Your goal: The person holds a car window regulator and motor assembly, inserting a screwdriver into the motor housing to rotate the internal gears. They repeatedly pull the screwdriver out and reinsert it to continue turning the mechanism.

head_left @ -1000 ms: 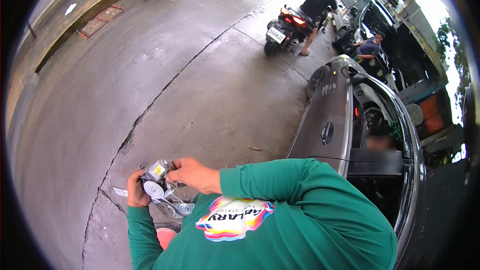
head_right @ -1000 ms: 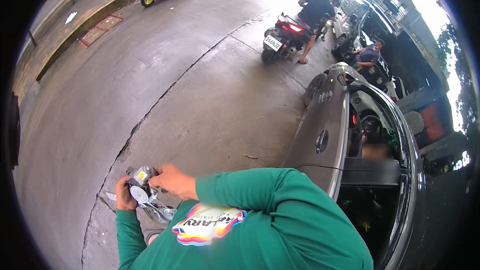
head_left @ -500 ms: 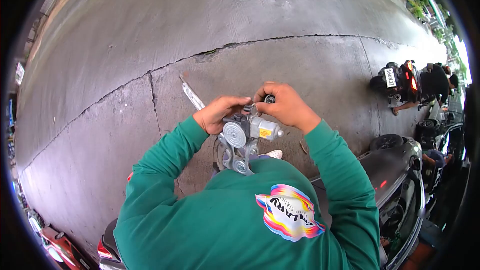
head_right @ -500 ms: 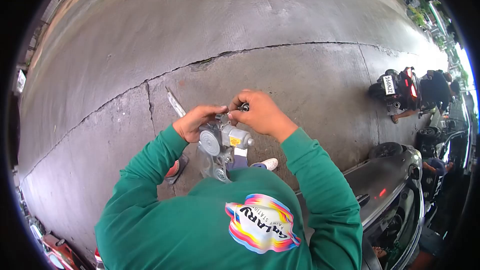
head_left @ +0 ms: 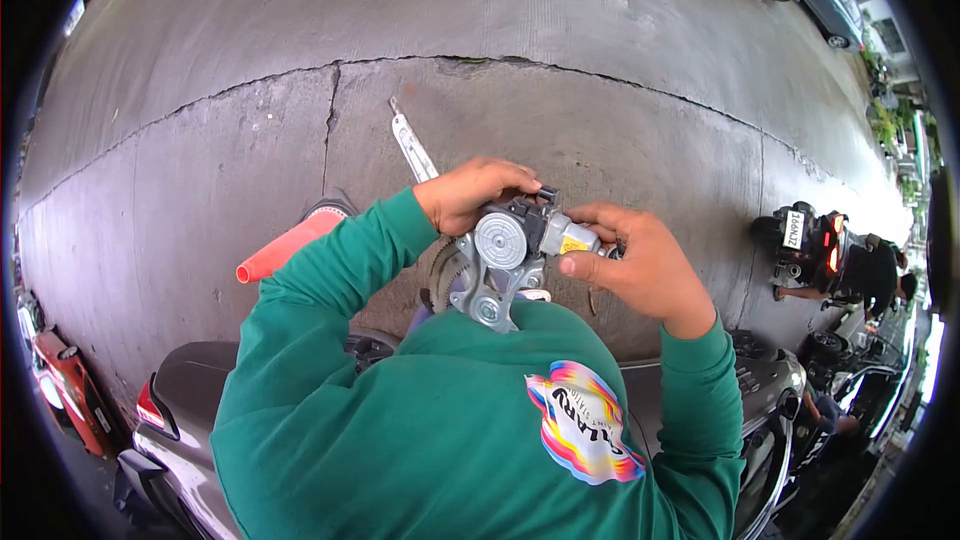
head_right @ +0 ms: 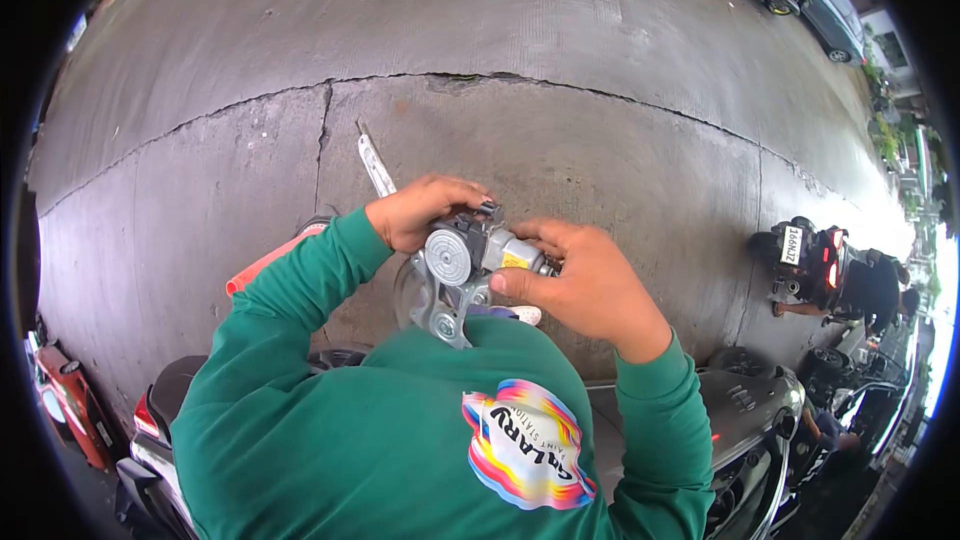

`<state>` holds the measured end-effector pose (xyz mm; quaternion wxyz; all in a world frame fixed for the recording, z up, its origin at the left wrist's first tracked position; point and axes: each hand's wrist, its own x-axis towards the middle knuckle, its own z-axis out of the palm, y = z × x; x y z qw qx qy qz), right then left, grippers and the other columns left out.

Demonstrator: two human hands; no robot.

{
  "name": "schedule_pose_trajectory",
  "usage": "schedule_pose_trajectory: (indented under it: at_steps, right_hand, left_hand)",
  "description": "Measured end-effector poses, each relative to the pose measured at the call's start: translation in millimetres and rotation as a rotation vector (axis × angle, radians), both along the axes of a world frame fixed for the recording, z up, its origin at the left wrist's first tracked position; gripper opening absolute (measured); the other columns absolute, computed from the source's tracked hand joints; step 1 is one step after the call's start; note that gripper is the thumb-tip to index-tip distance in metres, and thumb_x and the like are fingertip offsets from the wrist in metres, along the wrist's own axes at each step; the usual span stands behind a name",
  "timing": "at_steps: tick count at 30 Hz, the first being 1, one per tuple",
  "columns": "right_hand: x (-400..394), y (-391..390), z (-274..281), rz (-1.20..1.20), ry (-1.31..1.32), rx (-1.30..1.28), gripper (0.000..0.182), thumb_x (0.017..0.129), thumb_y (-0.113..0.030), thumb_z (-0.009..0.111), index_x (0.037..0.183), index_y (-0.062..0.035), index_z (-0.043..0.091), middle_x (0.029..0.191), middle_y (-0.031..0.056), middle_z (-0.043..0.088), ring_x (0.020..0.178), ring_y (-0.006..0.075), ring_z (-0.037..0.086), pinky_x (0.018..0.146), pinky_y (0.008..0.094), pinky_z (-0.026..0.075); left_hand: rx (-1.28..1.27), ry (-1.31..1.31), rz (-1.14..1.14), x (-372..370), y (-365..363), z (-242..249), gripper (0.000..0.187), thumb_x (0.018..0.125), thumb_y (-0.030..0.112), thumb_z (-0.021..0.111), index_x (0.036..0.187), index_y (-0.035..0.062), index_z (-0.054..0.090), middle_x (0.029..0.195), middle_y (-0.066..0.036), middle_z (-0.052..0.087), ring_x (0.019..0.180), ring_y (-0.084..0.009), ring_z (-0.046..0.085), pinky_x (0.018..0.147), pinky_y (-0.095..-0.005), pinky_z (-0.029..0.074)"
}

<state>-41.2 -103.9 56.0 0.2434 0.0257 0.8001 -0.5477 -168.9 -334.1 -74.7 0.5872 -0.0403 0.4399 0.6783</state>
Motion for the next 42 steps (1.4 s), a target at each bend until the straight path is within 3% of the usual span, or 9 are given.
schedule_pose_trajectory:
  at_steps: [5, 8, 22, 25, 27, 29, 33, 36, 42]
  right_hand:
    - [-9.6, -4.8, 10.2, -0.051, -0.255, 0.012, 0.042, 0.098, -0.017, 0.076, 0.136, 0.0024, 0.073, 0.096, 0.0111, 0.077, 0.079, 0.0149, 0.071, 0.073, 0.0333, 0.057]
    - [-7.4, -1.7, -4.2, -0.066, -0.238, -0.03, 0.042, 0.1, -0.014, 0.074, 0.139, 0.0008, 0.072, 0.091, 0.0058, 0.073, 0.07, 0.0094, 0.066, 0.064, 0.0285, 0.052]
    - [-10.3, -4.7, -18.2, -0.061, -0.297, -0.167, 0.042, 0.101, -0.01, 0.071, 0.141, 0.0014, 0.072, 0.086, 0.0028, 0.071, 0.074, 0.0092, 0.063, 0.069, 0.0274, 0.052]
    - [-11.2, -3.6, -20.9, -0.058, -0.303, -0.177, 0.042, 0.1, -0.01, 0.072, 0.14, 0.0013, 0.072, 0.084, 0.0026, 0.07, 0.074, 0.0097, 0.064, 0.07, 0.0274, 0.052]
    - [-11.3, -1.4, -25.8, -0.049, -0.298, -0.174, 0.042, 0.1, -0.011, 0.072, 0.14, 0.0012, 0.072, 0.083, 0.0023, 0.069, 0.075, 0.0099, 0.064, 0.07, 0.0273, 0.052]
    - [-11.7, 1.0, -30.2, -0.031, -0.305, -0.185, 0.048, 0.099, -0.015, 0.076, 0.142, 0.0046, 0.069, 0.099, 0.0052, 0.079, 0.077, 0.01, 0.066, 0.071, 0.0279, 0.056]
    - [-13.1, -1.8, -28.0, -0.048, -0.337, -0.226, 0.049, 0.099, -0.017, 0.077, 0.142, 0.0054, 0.069, 0.099, 0.0062, 0.079, 0.077, 0.0103, 0.066, 0.07, 0.0279, 0.055]
    - [-13.6, -7.5, -20.5, -0.052, -0.333, -0.186, 0.047, 0.1, -0.015, 0.074, 0.142, 0.0052, 0.068, 0.09, 0.0043, 0.072, 0.075, 0.0108, 0.064, 0.07, 0.0278, 0.053]
    - [-7.2, 11.9, -14.4, -0.264, -0.227, -0.382, 0.045, 0.101, -0.022, 0.072, 0.136, 0.0053, 0.065, 0.107, 0.0083, 0.07, 0.085, 0.0142, 0.066, 0.079, 0.0322, 0.057]
  left_hand:
    - [-0.023, 0.048, 0.027, 5.9, -6.1, 10.9, 0.034, 0.101, 0.013, 0.065, 0.13, -0.0043, 0.071, 0.113, -0.009, 0.073, 0.098, -0.0155, 0.071, 0.087, -0.0323, 0.061]
    - [-0.004, 0.049, 0.039, 7.0, -9.4, 7.1, 0.036, 0.1, 0.012, 0.065, 0.131, -0.0057, 0.071, 0.118, -0.011, 0.075, 0.101, -0.0172, 0.072, 0.089, -0.0335, 0.061]
    - [0.072, 0.113, -0.02, 8.4, -29.5, 1.3, 0.029, 0.094, 0.011, 0.065, 0.114, -0.0062, 0.076, 0.112, -0.015, 0.075, 0.101, -0.0214, 0.071, 0.093, -0.0356, 0.06]
    - [0.099, 0.043, 0.059, 11.6, -35.4, 2.2, 0.034, 0.097, 0.02, 0.069, 0.117, -0.0074, 0.075, 0.111, -0.015, 0.075, 0.099, -0.0211, 0.072, 0.09, -0.0353, 0.061]
    - [0.255, 0.111, -0.033, 11.9, -39.4, 4.8, 0.04, 0.095, 0.027, 0.078, 0.117, -0.0067, 0.074, 0.104, -0.011, 0.076, 0.09, -0.0169, 0.072, 0.083, -0.0334, 0.061]
    - [0.216, 0.155, -0.085, 12.3, -37.4, 11.7, 0.04, 0.092, 0.023, 0.083, 0.118, -0.006, 0.074, 0.105, -0.011, 0.077, 0.09, -0.0165, 0.073, 0.084, -0.0331, 0.061]
    - [0.148, 0.215, -0.167, 10.0, -38.0, 14.0, 0.053, 0.083, 0.009, 0.092, 0.126, -0.0113, 0.07, 0.11, -0.015, 0.077, 0.095, -0.0209, 0.076, 0.085, -0.0337, 0.063]
    - [0.144, 0.194, -0.154, 9.3, -41.5, 17.4, 0.054, 0.083, 0.009, 0.091, 0.127, -0.0125, 0.07, 0.11, -0.015, 0.077, 0.095, -0.0211, 0.076, 0.085, -0.0338, 0.063]
    - [0.12, 0.182, -0.136, 9.6, -42.1, 15.9, 0.06, 0.084, 0.011, 0.091, 0.132, -0.0153, 0.067, 0.113, -0.018, 0.077, 0.098, -0.0221, 0.076, 0.09, -0.0344, 0.062]
